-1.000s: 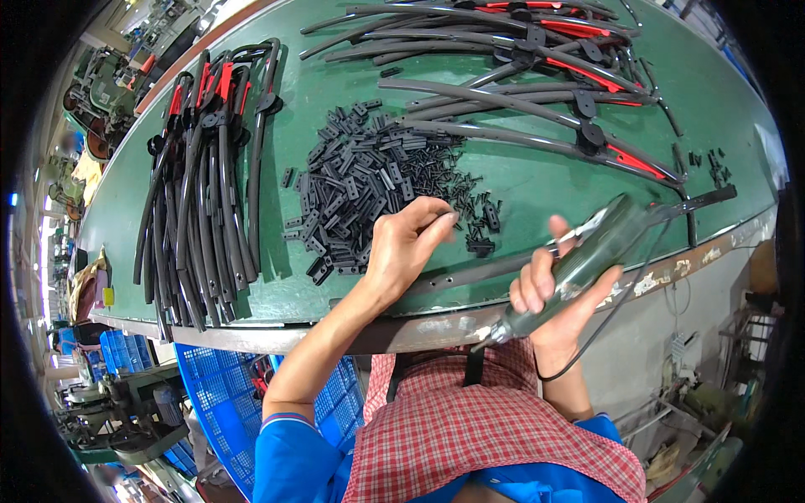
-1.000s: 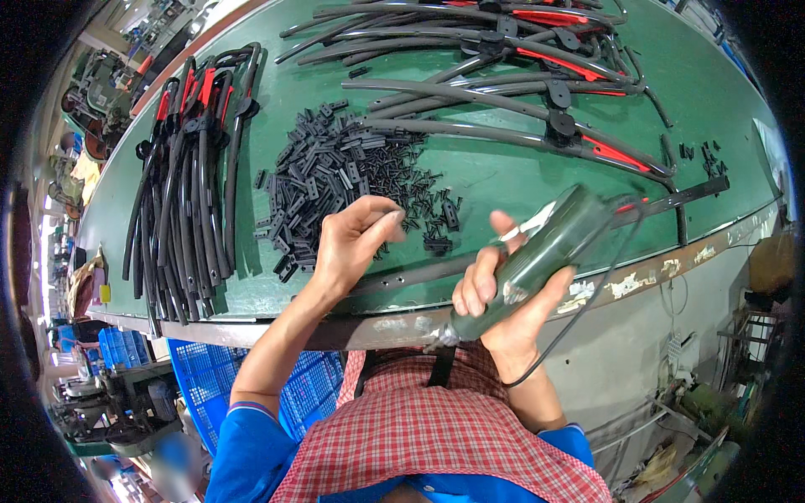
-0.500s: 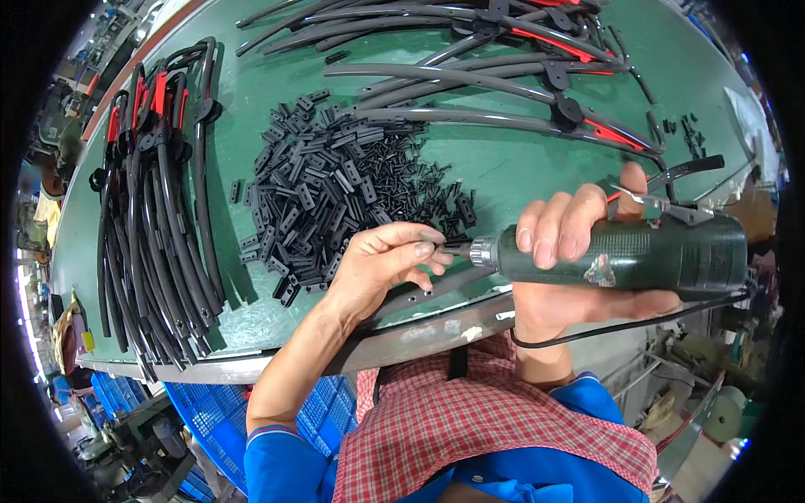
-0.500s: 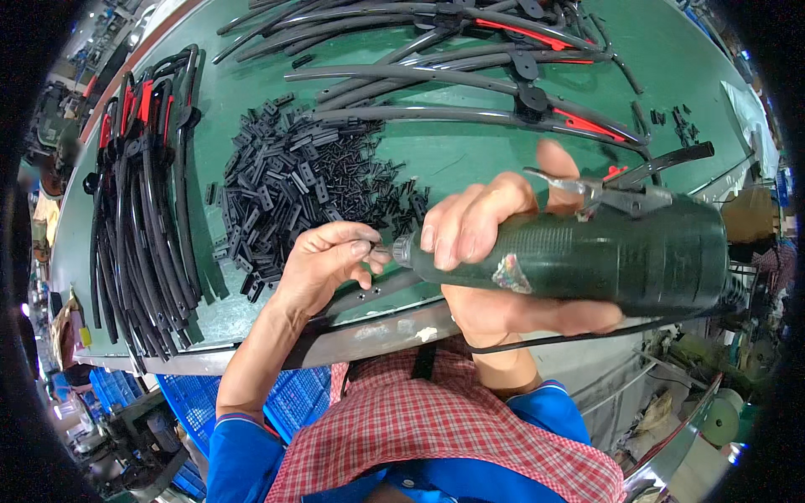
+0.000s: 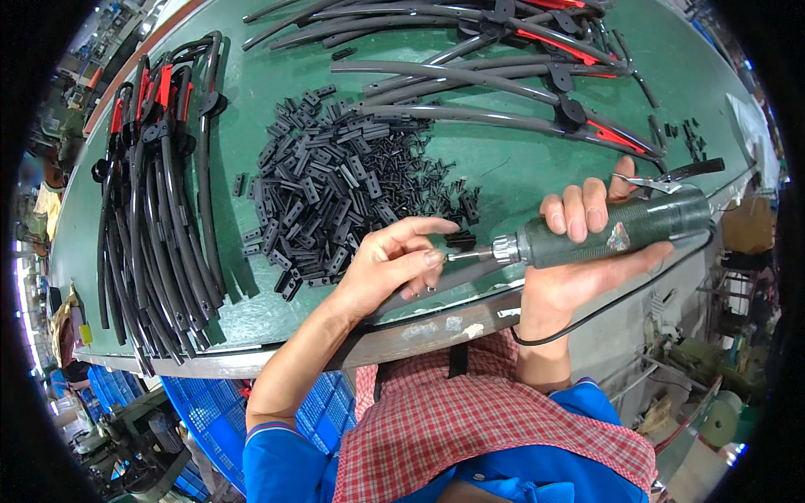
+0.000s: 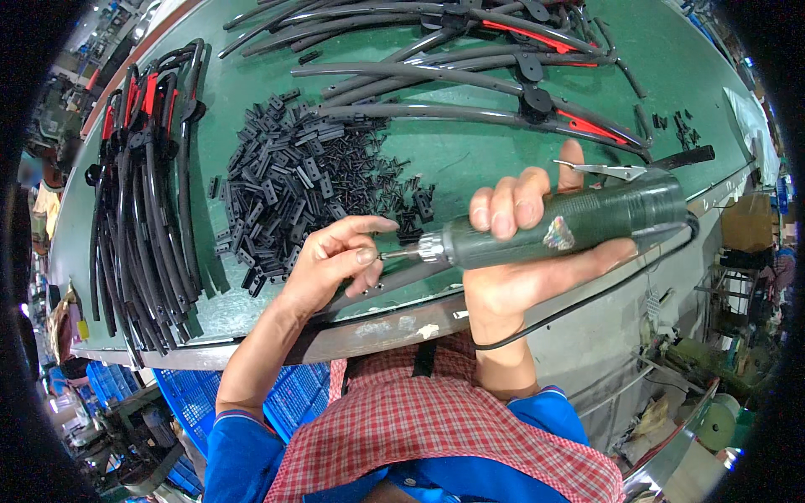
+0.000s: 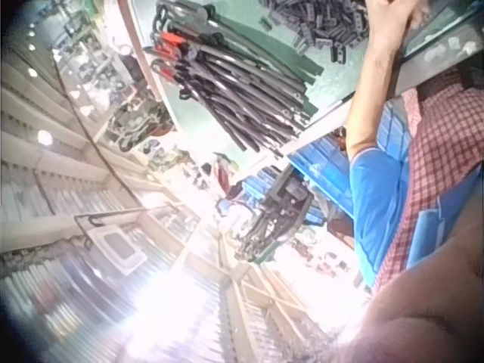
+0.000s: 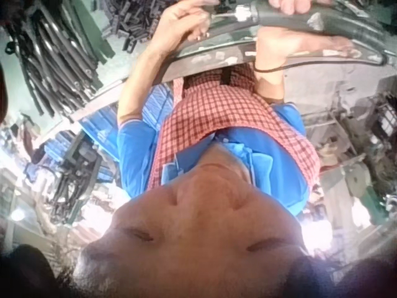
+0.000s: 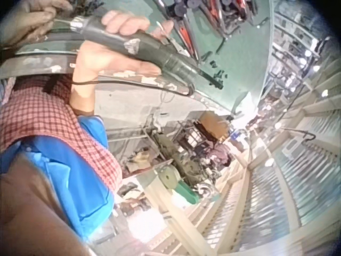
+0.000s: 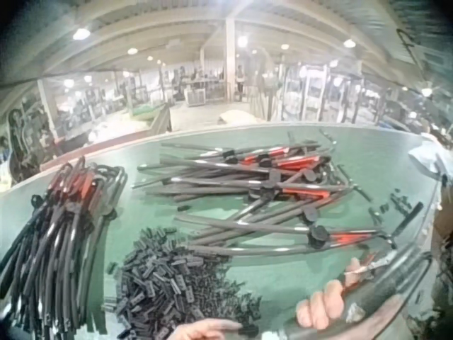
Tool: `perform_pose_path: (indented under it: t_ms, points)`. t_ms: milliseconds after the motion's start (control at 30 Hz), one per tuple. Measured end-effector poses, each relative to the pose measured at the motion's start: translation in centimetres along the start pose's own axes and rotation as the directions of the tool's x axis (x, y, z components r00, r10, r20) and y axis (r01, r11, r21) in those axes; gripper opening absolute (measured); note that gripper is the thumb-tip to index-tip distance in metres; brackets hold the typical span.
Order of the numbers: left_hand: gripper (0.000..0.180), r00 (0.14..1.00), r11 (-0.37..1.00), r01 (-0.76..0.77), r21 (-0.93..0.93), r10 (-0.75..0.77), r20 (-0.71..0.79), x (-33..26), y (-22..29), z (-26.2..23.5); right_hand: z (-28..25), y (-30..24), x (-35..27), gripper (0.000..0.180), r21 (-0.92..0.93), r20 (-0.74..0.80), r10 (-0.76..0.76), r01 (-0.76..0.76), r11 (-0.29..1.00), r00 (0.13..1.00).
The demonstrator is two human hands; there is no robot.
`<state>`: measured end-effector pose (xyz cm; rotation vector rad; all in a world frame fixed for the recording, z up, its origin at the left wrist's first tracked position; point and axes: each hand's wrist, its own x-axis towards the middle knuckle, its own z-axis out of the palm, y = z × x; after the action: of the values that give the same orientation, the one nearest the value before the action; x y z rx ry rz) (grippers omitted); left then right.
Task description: The person uses a handheld power tool to attach small black plastic clips to curved metal rods on a green workbench. They repeatedly pick up a rod, align a clip, and drive it into place, then set the assembled rod aside and repeat the process.
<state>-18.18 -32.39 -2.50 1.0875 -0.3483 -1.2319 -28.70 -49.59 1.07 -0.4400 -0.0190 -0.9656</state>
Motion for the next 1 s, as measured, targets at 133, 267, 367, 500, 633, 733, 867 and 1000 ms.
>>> perform_pose_path:
  t_ms: [133,267,367,500,633,733,867,1000]
  points:
    - [0.020,0.906,0.869,-0.285,0.404,0.382,-0.184,-1.0,-1.2,0.0,-0.9,-1.0,-0.4,0.078,0.004,-0.222,0.070,-0.071,0.997,0.972]
    - [0.014,0.668,0.586,-0.249,0.771,0.681,-0.301,-0.8,-0.9,-1.5,-1.5,-0.4,-2.6,0.076,0.004,-0.370,0.193,-0.207,0.978,0.909]
    - [0.017,0.580,0.269,-0.070,0.961,0.795,-0.180,-0.7,1.3,-3.3,-1.7,0.1,-4.0,0.077,0.015,-0.405,0.318,-0.342,0.940,0.857]
    - [0.026,0.650,-0.200,-0.028,0.979,0.740,0.170,1.8,4.6,-5.9,-1.8,0.0,-4.8,0.076,-0.022,-0.415,0.362,-0.407,0.913,0.834]
    - [0.027,0.809,-0.321,-0.033,0.946,0.547,0.214,4.7,6.3,-8.0,-1.7,-0.3,-4.9,0.076,-0.004,-0.428,0.382,-0.424,0.906,0.819]
    - [0.023,0.828,-0.237,-0.059,0.970,0.531,0.180,5.1,7.1,-8.6,-1.7,-0.3,-4.8,0.076,0.003,-0.434,0.387,-0.428,0.904,0.813]
    - [0.026,0.861,0.567,-0.203,0.799,0.492,-0.130,3.0,6.3,-7.1,-1.7,-0.3,-4.7,0.075,0.002,-0.438,0.396,-0.439,0.898,0.807]
    - [0.034,0.961,0.983,-0.113,0.148,0.145,-0.234,0.2,5.1,-2.5,-2.0,-0.5,-4.9,0.075,-0.011,-0.444,0.398,-0.449,0.894,0.803]
